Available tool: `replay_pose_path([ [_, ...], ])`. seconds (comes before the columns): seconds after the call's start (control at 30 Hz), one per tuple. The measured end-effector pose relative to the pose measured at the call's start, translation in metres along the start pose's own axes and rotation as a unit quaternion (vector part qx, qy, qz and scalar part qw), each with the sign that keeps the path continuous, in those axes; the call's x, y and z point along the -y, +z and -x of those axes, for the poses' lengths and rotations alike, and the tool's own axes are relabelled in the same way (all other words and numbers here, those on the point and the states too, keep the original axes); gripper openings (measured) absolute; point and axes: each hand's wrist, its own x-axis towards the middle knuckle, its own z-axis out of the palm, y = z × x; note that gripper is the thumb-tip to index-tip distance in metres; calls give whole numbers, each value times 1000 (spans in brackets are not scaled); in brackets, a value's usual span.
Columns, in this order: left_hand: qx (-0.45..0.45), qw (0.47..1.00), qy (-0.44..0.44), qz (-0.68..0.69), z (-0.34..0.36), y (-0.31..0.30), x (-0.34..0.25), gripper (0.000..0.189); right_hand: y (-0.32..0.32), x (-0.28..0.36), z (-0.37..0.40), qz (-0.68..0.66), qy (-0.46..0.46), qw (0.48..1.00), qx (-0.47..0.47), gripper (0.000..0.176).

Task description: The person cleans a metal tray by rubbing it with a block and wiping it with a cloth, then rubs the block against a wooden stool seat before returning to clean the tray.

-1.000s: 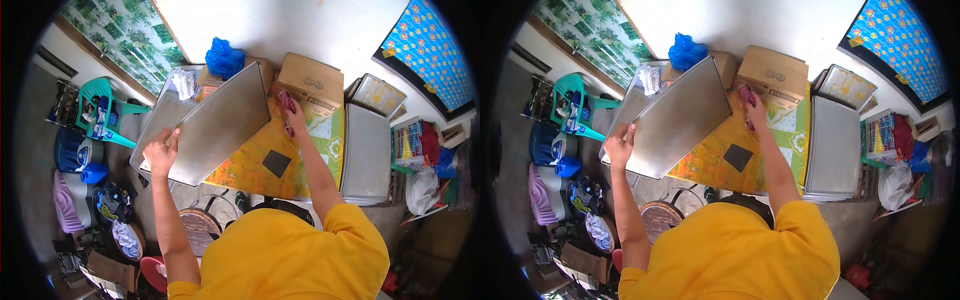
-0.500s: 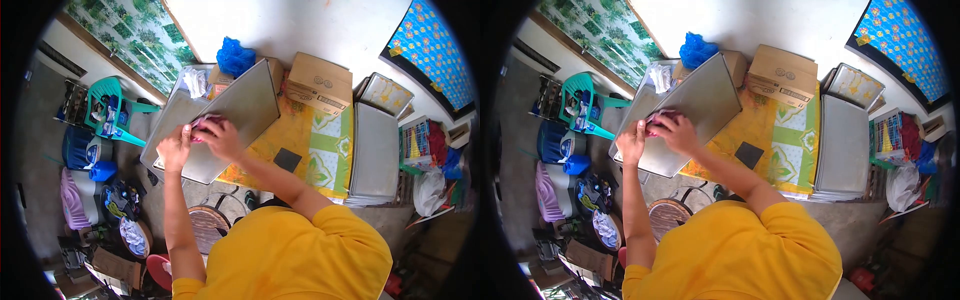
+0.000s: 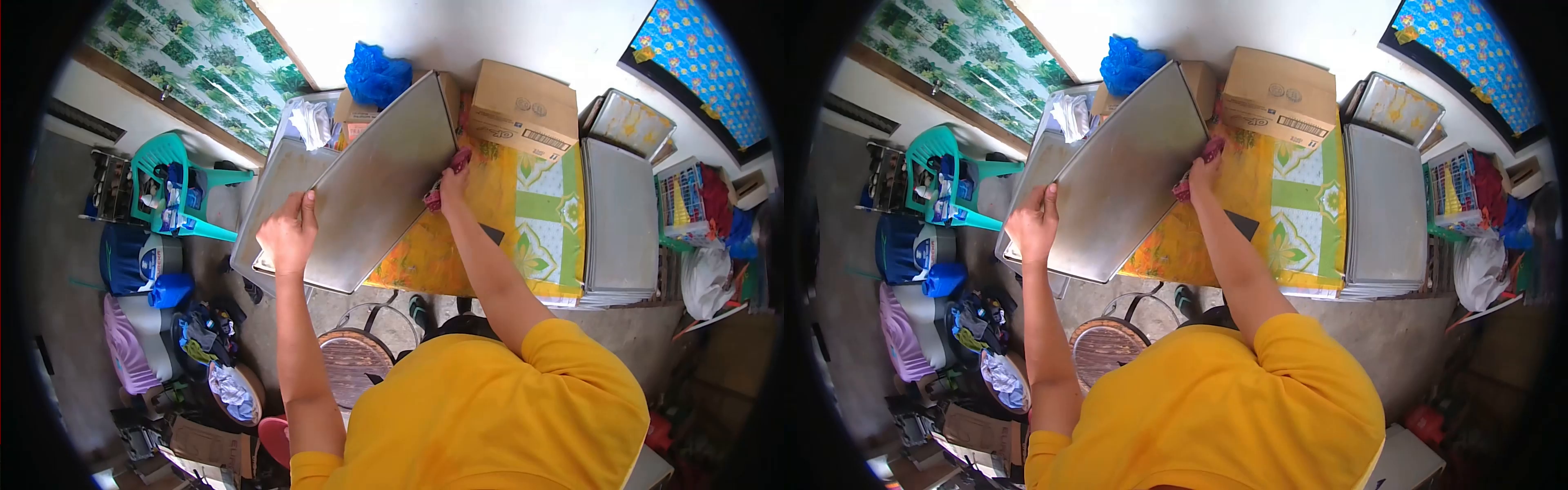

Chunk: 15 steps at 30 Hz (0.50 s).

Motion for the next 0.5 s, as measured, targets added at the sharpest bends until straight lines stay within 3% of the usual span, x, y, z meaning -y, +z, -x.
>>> replay_pose_path([
  [0.03,1,1000,-1,-1,-1,2,1,27,1,-14,13,18,45,999,-4,61],
  [0.1,-4,1000,3,-21,-2,4,1,26,22,-44,61,94,44,994,-46,63],
  [0.17,-2,999,0,-36,-2,7,4,26,22,-34,135,57,152,985,65,67],
  [0.3,1,997,-17,-70,-2,13,5,27,33,-35,265,100,198,957,186,68],
  [0.37,1,996,-17,-86,1,13,3,28,35,-54,308,165,226,912,301,66],
  [0.43,-3,996,-12,-88,2,12,1,29,27,-65,320,128,312,811,478,67],
  [0.47,-8,996,-5,-92,3,13,0,29,3,4,315,139,361,795,467,61],
  [0.5,-15,995,3,-95,5,12,0,29,-7,-9,298,125,317,775,533,57],
])
